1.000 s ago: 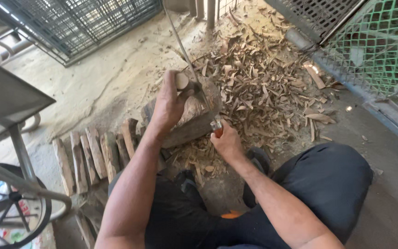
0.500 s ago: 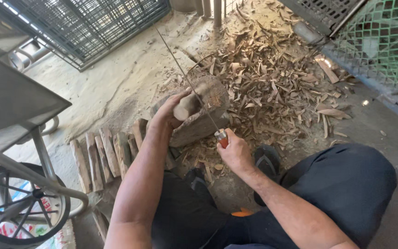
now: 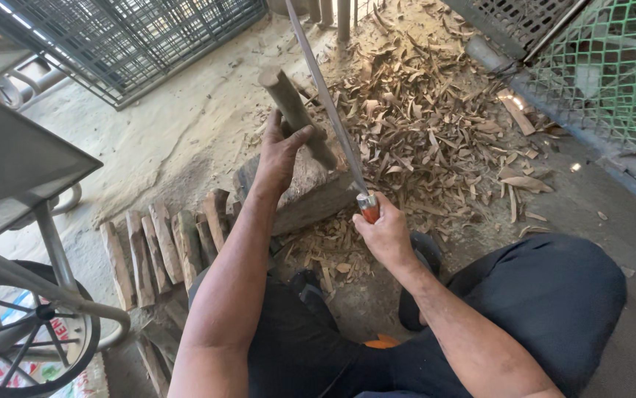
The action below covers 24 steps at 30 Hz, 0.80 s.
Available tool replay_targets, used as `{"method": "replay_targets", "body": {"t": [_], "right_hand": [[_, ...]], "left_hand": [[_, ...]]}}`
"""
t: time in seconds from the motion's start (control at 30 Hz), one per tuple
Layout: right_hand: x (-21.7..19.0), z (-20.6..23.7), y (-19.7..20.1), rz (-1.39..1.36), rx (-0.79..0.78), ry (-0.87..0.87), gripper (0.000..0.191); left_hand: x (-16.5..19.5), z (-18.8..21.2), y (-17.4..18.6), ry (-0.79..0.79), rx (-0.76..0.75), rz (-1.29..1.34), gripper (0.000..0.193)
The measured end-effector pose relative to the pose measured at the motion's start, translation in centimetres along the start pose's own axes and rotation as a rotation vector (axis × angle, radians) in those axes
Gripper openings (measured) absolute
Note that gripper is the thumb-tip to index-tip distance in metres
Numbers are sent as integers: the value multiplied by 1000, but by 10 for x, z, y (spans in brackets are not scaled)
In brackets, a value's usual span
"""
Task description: The person sits on the floor and uses a long metal file to sharpen a small cylindrical wooden piece held in the left hand. The person repeatedly strokes the file along the wood, producing wood shavings that accumulate on the floor.
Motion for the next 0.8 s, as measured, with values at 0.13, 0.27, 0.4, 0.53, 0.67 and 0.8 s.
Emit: {"method": "replay_targets", "body": {"t": [0.13,0.27,0.4,0.53,0.67,0.8], "right_hand": [[21,-5,-14,93,-82,-102,32],[37,-10,-27,175,-113,-125,36],[38,-10,-33,185,-137,-126,38],[14,-8,-16,135,-128,-72,40],[-24,-6,22,60,81,189,24],[-28,1,30,-137,364,447,14]], "left_hand": [[0,-3,5,-6,37,-203,59],[17,-4,17,3,156,-371,58],[54,2,15,-164,217,-450,63],[69,10,9,-191,274,-698,52],[71,15,4,-225,310,-768,48],[71,19,-2,-282,274,-711,45]]}}
Point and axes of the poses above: each hand's wrist, its own z-axis away from the middle knuckle, its own y-axis out of the back of the hand, x = y × z, the point moved 9 cm from there along -z, towards the middle knuckle, and after that the axes turned 7 degrees about z, right-handed, at the moved point
